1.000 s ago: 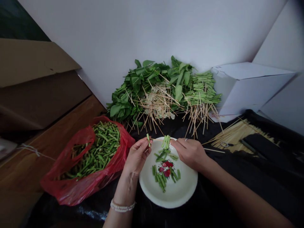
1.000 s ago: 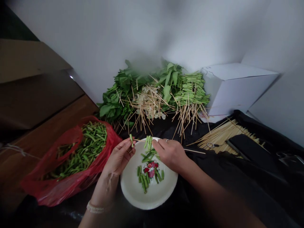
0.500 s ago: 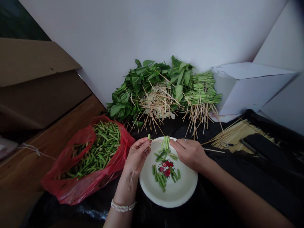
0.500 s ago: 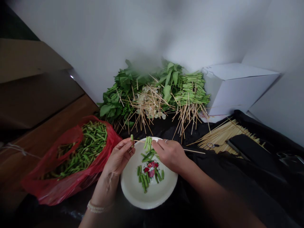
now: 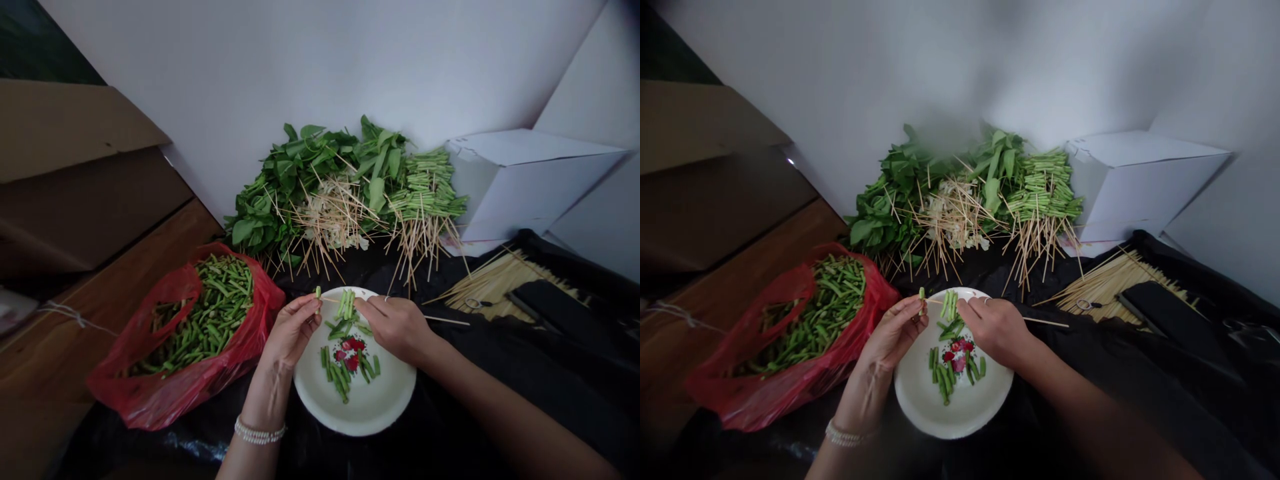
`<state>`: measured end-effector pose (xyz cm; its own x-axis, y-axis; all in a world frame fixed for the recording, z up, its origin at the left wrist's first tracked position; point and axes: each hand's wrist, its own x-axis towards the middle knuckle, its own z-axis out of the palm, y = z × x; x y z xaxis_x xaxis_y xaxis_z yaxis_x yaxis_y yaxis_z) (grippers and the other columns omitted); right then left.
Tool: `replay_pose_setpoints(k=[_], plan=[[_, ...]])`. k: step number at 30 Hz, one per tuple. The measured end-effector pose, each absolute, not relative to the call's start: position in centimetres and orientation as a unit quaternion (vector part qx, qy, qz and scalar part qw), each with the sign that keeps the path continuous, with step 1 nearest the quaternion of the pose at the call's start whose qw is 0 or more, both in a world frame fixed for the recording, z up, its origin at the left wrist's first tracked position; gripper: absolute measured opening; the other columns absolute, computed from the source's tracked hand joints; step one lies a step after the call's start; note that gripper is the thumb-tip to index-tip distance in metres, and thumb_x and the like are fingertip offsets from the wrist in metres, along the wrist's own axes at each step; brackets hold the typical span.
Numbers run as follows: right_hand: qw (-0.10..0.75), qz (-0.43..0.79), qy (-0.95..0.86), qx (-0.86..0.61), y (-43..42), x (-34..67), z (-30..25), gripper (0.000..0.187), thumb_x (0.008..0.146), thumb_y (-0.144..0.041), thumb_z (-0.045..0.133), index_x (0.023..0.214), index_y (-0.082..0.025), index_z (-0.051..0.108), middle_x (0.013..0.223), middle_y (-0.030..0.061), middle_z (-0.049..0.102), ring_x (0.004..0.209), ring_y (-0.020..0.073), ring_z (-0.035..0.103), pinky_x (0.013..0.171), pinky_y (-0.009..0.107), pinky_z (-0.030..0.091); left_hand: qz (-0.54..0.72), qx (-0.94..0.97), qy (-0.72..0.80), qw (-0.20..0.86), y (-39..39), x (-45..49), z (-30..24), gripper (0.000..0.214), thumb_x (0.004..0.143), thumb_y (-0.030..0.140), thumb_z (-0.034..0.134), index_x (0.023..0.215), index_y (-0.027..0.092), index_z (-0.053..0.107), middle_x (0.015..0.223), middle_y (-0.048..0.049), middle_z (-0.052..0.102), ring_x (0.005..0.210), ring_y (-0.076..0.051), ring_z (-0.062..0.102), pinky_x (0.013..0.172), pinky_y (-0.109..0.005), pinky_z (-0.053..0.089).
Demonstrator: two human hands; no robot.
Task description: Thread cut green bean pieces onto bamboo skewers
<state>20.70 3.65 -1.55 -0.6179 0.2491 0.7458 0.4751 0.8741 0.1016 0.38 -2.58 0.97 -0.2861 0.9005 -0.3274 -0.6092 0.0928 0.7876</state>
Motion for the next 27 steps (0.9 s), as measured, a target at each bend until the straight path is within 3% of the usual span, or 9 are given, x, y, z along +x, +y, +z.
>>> replay_pose_setpoints(k=[6, 10, 13, 17, 20, 27], plan=[[0.374, -0.139, -0.896, -0.196, 3.3, 20.4, -1.7, 0.028, 0.091, -0.007, 0.038, 0.099, -0.011, 0.064, 0.067, 0.0013, 0.056, 0.057, 0.0128, 0.046, 0.054, 0.029, 0.03, 0.615, 0.207, 0.49, 0.582, -2.7, 1.6, 0.2, 0.024, 0.052, 0.015, 0.09, 0.07, 0.012, 0.074, 0.069, -0.0019, 0.071, 0.059, -0.007, 0.061, 0.059, -0.017, 0.049], [0.385, -0.148, -0.887, -0.207, 3.9, 20.9, -1.2, 0.025, 0.093, -0.012, 0.041, 0.097, -0.012, 0.066, 0.066, 0.001, 0.056, 0.057, 0.0123, 0.047, 0.054, 0.029, 0.031, 0.586, 0.302, 0.506, 0.556, -2.7, 2.4, 0.3, 0.024, 0.059, 0.019, 0.087, 0.08, 0.014, 0.077, 0.077, -0.0047, 0.073, 0.066, -0.011, 0.063, 0.065, -0.022, 0.05], [0.4, -0.152, -0.871, -0.24, 4.7, 21.7, -0.7, 0.025, 0.094, -0.014, 0.042, 0.098, -0.011, 0.067, 0.066, 0.0011, 0.057, 0.058, 0.0115, 0.047, 0.055, 0.028, 0.032, 0.503, 0.461, 0.543, 0.489, -2.6, 2.8, 0.5, 0.027, 0.065, 0.019, 0.081, 0.091, 0.017, 0.078, 0.086, -0.0077, 0.075, 0.074, -0.018, 0.066, 0.068, -0.027, 0.051], [0.401, -0.163, -0.863, -0.261, 5.3, 22.2, -0.4, 0.025, 0.094, -0.014, 0.043, 0.1, -0.011, 0.067, 0.067, 0.0011, 0.058, 0.058, 0.011, 0.047, 0.056, 0.028, 0.031, 0.352, 0.611, 0.607, 0.366, -2.5, 2.4, 0.2, 0.016, 0.073, 0.017, 0.07, 0.085, 0.023, 0.08, 0.086, -0.0066, 0.076, 0.077, -0.022, 0.067, 0.07, -0.03, 0.049], [0.384, -0.169, -0.87, -0.259, 5.3, 22.1, -0.6, 0.024, 0.095, -0.014, 0.043, 0.1, -0.012, 0.067, 0.066, 0.0005, 0.057, 0.058, 0.011, 0.047, 0.056, 0.028, 0.03, 0.295, 0.643, 0.65, 0.28, -2.6, 1.2, 0.0, 0.02, 0.076, 0.014, 0.063, 0.084, 0.024, 0.079, 0.088, -0.0059, 0.077, 0.082, -0.024, 0.067, 0.076, -0.032, 0.047], [0.373, -0.167, -0.875, -0.26, 5.0, 21.9, -0.9, 0.024, 0.094, -0.015, 0.044, 0.101, -0.013, 0.066, 0.067, 0.0006, 0.056, 0.058, 0.011, 0.046, 0.055, 0.029, 0.029, 0.177, 0.691, 0.676, 0.186, -3.2, 1.4, 0.6, 0.019, 0.07, 0.01, 0.064, 0.076, 0.024, 0.077, 0.079, -0.0046, 0.072, 0.074, -0.021, 0.061, 0.07, -0.03, 0.041]])
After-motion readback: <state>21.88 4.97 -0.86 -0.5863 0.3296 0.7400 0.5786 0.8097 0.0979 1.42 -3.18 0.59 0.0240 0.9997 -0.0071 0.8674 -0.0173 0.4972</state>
